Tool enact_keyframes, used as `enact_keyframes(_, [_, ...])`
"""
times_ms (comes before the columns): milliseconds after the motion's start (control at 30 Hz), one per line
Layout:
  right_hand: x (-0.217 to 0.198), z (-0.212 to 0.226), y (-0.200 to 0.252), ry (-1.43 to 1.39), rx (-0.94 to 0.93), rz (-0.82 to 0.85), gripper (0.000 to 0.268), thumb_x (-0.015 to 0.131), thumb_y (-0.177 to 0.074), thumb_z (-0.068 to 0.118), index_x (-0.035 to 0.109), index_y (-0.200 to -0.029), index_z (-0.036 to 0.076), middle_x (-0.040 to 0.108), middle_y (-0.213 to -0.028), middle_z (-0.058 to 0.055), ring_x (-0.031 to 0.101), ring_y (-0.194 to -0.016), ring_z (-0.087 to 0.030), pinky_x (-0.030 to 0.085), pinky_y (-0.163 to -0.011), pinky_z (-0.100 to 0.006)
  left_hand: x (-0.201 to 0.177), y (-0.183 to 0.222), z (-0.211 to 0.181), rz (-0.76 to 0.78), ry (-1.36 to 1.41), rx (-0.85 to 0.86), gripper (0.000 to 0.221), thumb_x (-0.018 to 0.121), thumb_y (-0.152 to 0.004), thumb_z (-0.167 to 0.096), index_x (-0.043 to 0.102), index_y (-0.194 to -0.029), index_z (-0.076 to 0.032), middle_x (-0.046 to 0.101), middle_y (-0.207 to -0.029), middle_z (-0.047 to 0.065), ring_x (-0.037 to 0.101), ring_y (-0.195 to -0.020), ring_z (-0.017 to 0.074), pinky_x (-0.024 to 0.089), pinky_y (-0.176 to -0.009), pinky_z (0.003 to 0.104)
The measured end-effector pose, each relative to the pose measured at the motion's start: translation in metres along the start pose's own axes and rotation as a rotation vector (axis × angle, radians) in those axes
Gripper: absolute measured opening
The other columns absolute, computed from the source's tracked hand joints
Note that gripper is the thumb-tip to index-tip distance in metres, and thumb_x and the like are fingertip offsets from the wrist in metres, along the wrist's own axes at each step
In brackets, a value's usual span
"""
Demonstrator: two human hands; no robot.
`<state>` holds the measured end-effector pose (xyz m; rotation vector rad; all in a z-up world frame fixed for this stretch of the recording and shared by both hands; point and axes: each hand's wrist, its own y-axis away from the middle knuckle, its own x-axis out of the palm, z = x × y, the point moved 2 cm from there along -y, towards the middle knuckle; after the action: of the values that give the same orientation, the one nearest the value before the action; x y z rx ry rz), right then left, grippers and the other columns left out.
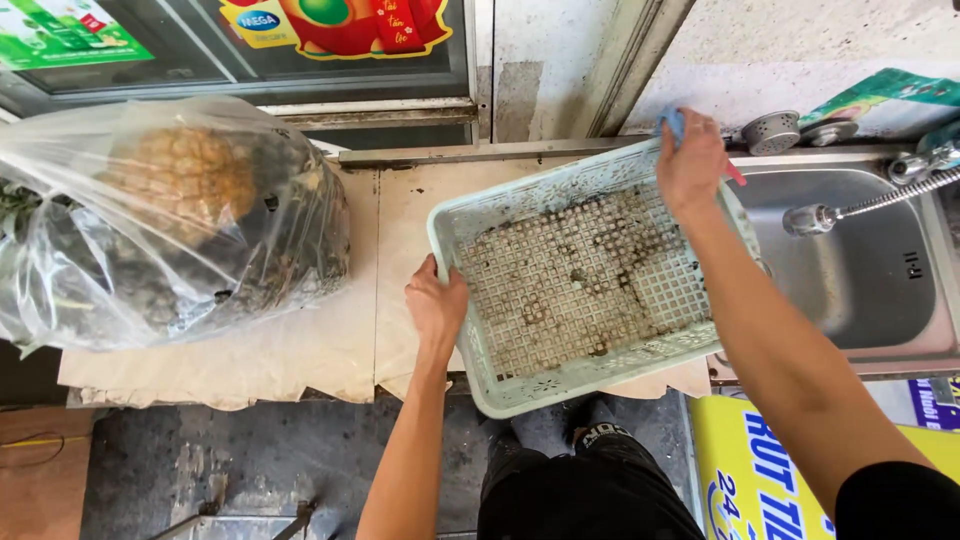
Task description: Washing a plastic basket in a sink using water and a cleaning cloth.
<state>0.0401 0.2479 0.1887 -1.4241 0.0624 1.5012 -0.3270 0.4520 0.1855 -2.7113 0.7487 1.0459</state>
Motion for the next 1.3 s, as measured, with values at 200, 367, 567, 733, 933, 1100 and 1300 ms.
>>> enact_keyframes(200, [0.011,0.165,0.027,-0.291,-0.083,0.191,0.033,0.069,-0.092,0.003,0.065,-0.124,0.006,0.065,-0.119,-0.021,0.061,-0.113,-0.041,0.052,-0.096,-0.052,-0.004,-0.004,-0.010,-0.052,0.121,0.020,0.018,0.067,-0.086,-0.014,0.075,-0.099,-0.005,0.075,-0.086,0.021,0.072,-0.080,0.0429,0.056,-0.072,0.049])
enact_keyframes(367, [0.000,0.145,0.019,-0.177,-0.208,0.369,0.050,0.061,-0.086,-0.003,0.059,-0.134,0.008,0.065,-0.128,-0.015,0.059,-0.126,-0.033,0.020,-0.128,-0.059,-0.011,0.002,-0.015,-0.063,0.255,-0.010,0.029,0.067,-0.086,-0.009,0.076,-0.113,-0.005,0.078,-0.088,0.018,0.077,-0.076,0.0306,0.057,-0.073,0.041])
enact_keyframes(567, [-0.025,-0.040,-0.008,0.051,0.145,0.313,0.029,0.059,-0.114,0.020,0.059,-0.131,-0.004,0.060,-0.127,-0.029,0.058,-0.116,-0.049,0.049,-0.098,-0.057,-0.009,0.003,-0.014,-0.155,0.360,0.028,0.043,0.068,-0.084,-0.006,0.072,-0.126,-0.005,0.079,-0.097,0.017,0.078,-0.080,0.0214,0.058,-0.072,0.038])
enact_keyframes(733, [-0.021,0.044,0.008,-0.114,-0.107,0.079,0.035,0.065,-0.104,0.006,0.061,-0.138,-0.001,0.063,-0.127,-0.027,0.059,-0.118,-0.048,0.050,-0.100,-0.054,-0.009,-0.004,-0.016,-0.057,0.331,-0.087,0.041,0.066,-0.085,-0.008,0.072,-0.126,-0.009,0.080,-0.092,0.014,0.072,-0.066,0.0168,0.056,-0.062,0.036])
enact_keyframes(933, [0.033,0.240,0.054,-0.462,-0.295,0.208,0.037,0.068,-0.092,0.004,0.062,-0.129,0.004,0.063,-0.133,-0.020,0.058,-0.127,-0.042,0.039,-0.113,-0.056,-0.004,0.001,-0.025,0.027,0.325,-0.130,0.043,0.065,-0.084,-0.008,0.074,-0.126,-0.010,0.077,-0.077,0.016,0.063,-0.055,0.0179,0.052,-0.055,0.036])
enact_keyframes(1100, [0.032,0.274,0.048,-0.615,-0.438,0.367,0.030,0.071,-0.099,0.010,0.063,-0.127,0.010,0.066,-0.128,-0.013,0.061,-0.127,-0.034,0.028,-0.126,-0.059,0.020,-0.003,0.001,-0.168,0.379,0.138,0.030,0.076,-0.084,-0.012,0.075,-0.112,-0.004,0.076,-0.081,0.017,0.071,-0.062,0.0159,0.055,-0.060,0.036])
enact_keyframes(1300, [-0.010,0.123,0.030,-0.048,-0.401,0.232,0.048,0.068,-0.087,0.000,0.062,-0.135,0.007,0.066,-0.128,-0.016,0.060,-0.124,-0.034,0.027,-0.121,-0.060,-0.003,-0.022,-0.020,-0.048,0.306,-0.053,0.051,0.068,-0.080,-0.010,0.072,-0.130,-0.014,0.075,-0.077,0.019,0.069,-0.055,0.0252,0.056,-0.060,0.039])
